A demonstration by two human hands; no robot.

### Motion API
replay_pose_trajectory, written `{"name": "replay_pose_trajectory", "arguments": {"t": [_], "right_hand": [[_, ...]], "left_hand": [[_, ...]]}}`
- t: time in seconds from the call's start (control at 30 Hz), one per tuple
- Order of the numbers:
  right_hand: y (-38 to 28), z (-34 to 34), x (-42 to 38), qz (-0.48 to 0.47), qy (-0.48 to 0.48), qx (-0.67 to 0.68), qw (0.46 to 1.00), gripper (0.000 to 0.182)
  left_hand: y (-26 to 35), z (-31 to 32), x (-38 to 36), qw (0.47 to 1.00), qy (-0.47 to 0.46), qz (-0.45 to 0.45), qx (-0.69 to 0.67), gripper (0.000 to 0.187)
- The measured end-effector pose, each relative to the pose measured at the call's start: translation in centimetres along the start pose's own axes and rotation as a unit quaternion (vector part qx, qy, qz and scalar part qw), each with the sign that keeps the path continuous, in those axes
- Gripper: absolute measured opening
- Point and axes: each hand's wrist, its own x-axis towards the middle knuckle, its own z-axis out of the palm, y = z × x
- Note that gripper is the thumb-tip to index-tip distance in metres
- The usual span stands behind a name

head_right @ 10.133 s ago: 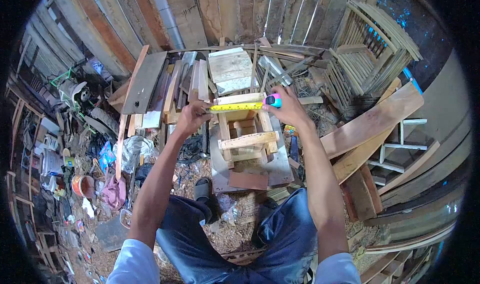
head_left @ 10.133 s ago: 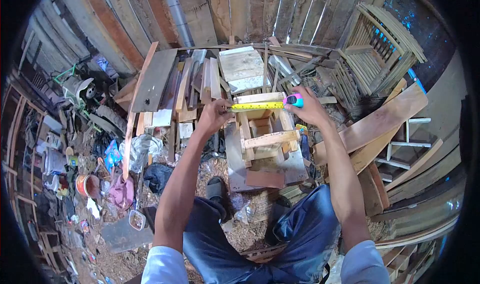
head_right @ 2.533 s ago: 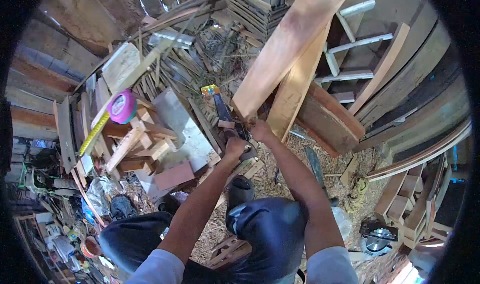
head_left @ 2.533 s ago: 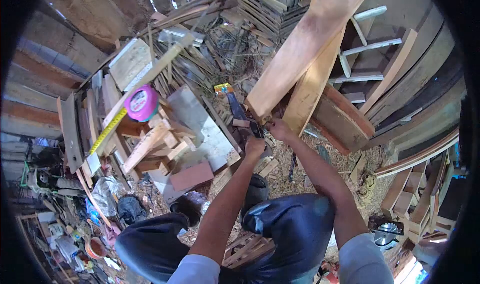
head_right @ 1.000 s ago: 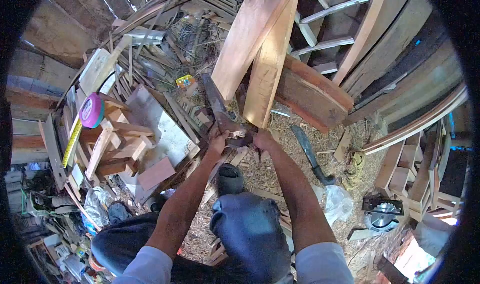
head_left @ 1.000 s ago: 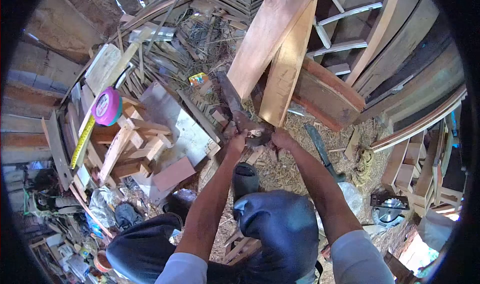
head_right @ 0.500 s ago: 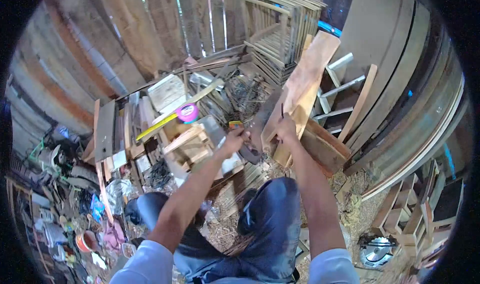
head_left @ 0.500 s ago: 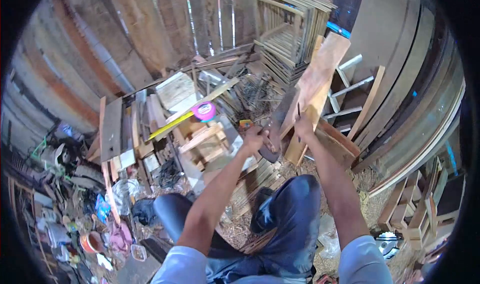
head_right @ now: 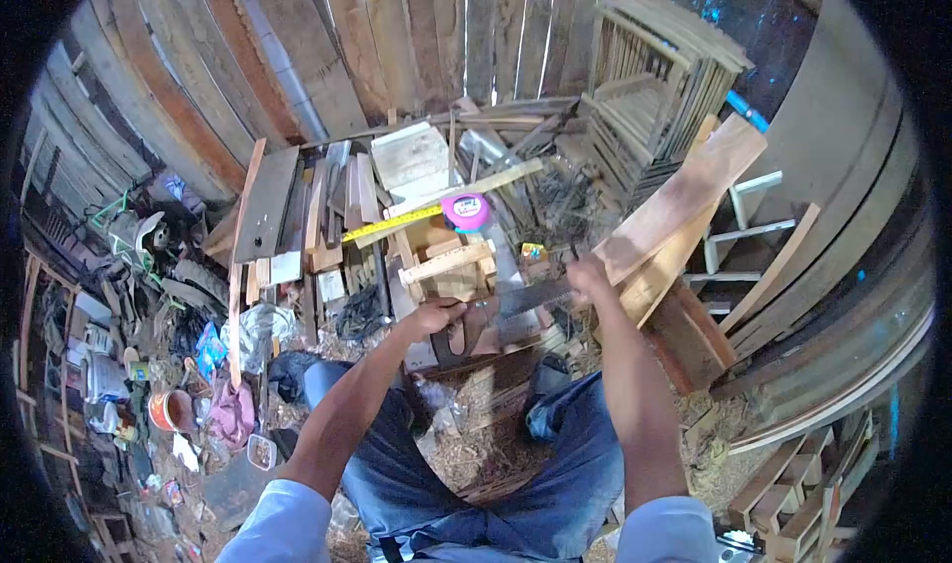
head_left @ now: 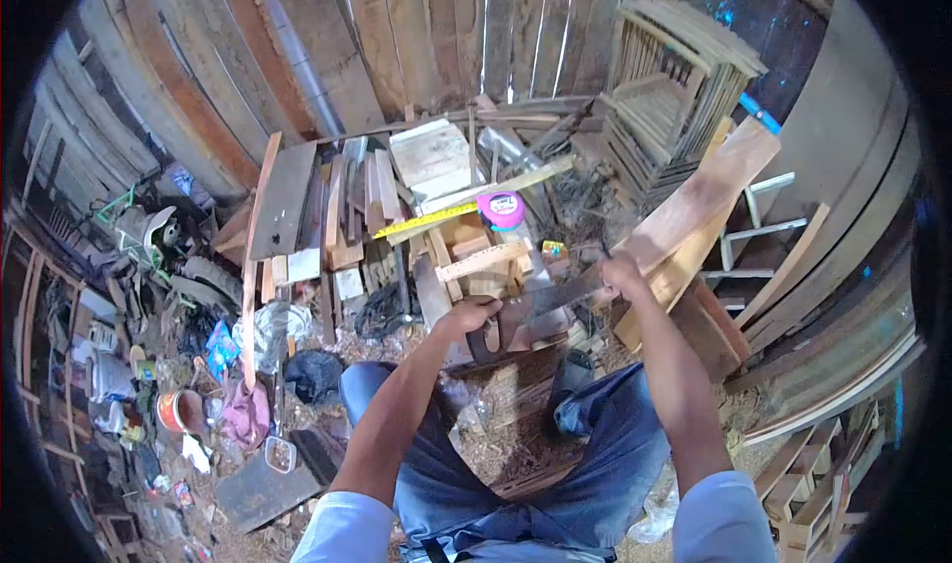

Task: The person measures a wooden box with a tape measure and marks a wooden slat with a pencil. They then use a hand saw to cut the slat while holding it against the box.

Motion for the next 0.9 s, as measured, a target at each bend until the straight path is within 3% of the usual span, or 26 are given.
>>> {"name": "replay_pose_trajectory", "arguments": {"t": [0.03,0.07,0.17,0.2,0.3,0.33,0.4,0.47,0.57,0.6,0.73,0.83,0.87,0.9], "right_hand": [[-1.2,-0.1,0.4,0.037,-0.028,0.092,0.995,0.034],[-2.1,-0.7,0.8,0.021,-0.038,0.092,0.995,0.032],[-7.4,-3.1,-1.1,0.046,-0.111,0.119,0.986,0.026],[-7.6,-2.9,-1.3,0.067,-0.142,0.129,0.979,0.025],[-6.0,0.5,-0.2,0.094,-0.306,0.191,0.928,0.026],[-5.4,2.4,-0.6,0.112,-0.337,0.290,0.889,0.029],[-5.1,4.6,-1.5,0.032,-0.279,0.131,0.951,0.033],[-7.6,4.2,-3.7,-0.037,-0.280,0.022,0.959,0.043],[-7.9,5.3,-4.9,-0.076,-0.247,-0.025,0.966,0.038],[-7.6,5.9,-4.8,-0.058,-0.221,-0.025,0.973,0.033],[-7.6,4.7,-4.3,-0.002,-0.182,0.014,0.983,0.033],[-9.7,1.4,-3.4,0.050,0.007,-0.006,0.999,0.035],[-9.7,0.1,-2.3,0.013,0.066,0.040,0.997,0.037],[-9.6,-0.8,-1.3,-0.022,0.119,0.088,0.989,0.039]], "left_hand": [[-0.7,0.0,0.3,0.998,0.028,-0.015,0.053,0.046],[-3.0,0.2,1.9,0.996,0.041,0.037,0.073,0.044],[-5.0,1.2,3.3,0.993,0.065,0.006,0.103,0.043],[-2.4,0.8,1.3,0.993,0.063,0.055,0.081,0.034],[-4.6,2.2,3.6,0.956,0.157,0.144,0.201,0.031],[-4.3,2.6,3.7,0.931,0.194,0.159,0.265,0.029],[-3.9,3.3,3.3,0.906,0.238,0.211,0.278,0.027],[-3.4,3.5,2.6,0.881,0.237,0.243,0.328,0.032],[-3.1,4.2,1.4,0.719,0.265,0.359,0.533,0.040],[-3.2,4.5,1.2,0.722,0.225,0.392,0.523,0.048],[-4.1,4.7,1.3,0.691,0.218,0.387,0.570,0.054],[-1.7,4.5,0.1,0.701,0.100,0.299,0.640,0.048],[-0.8,4.6,-0.4,0.733,0.050,0.268,0.624,0.045],[-1.2,4.8,0.3,0.785,0.046,0.297,0.541,0.042]]}}
